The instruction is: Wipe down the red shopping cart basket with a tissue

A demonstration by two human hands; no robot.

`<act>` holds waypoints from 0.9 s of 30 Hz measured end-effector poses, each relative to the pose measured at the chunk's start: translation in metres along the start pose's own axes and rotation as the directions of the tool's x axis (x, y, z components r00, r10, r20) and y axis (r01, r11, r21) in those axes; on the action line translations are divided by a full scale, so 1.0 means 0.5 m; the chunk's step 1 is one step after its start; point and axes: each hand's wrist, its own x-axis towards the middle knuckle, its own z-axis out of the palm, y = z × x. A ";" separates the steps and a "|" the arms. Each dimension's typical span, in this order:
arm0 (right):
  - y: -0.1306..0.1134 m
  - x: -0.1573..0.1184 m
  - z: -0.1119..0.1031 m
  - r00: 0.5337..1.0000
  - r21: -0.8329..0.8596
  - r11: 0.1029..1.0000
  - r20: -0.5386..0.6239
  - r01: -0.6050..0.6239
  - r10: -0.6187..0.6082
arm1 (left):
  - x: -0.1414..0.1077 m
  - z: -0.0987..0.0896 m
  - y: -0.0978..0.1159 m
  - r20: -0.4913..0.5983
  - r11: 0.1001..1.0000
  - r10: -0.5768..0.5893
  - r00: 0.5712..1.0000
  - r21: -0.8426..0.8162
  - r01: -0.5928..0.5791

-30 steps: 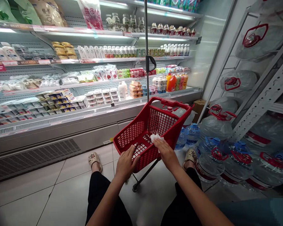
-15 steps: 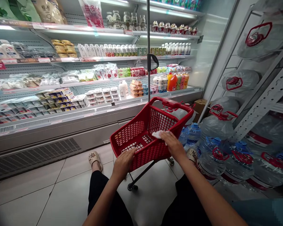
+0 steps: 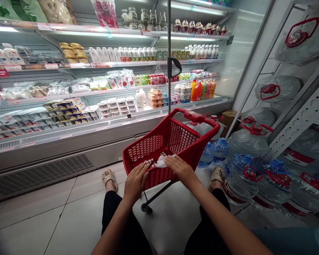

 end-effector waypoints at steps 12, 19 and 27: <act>0.110 -0.024 -0.054 0.988 -0.149 0.977 -0.055 -0.151 0.144 | 0.020 0.009 0.046 -0.003 0.989 -0.029 1.000 0.146 0.029; 0.066 -0.018 -0.040 0.999 -0.090 0.996 0.046 -0.014 0.018 | 0.047 0.054 0.128 0.053 0.983 0.135 0.989 0.121 -0.141; 0.198 -0.060 -0.136 0.976 -0.223 0.950 -0.058 -0.219 0.211 | 0.041 0.047 0.125 0.026 0.988 0.121 0.992 0.096 -0.122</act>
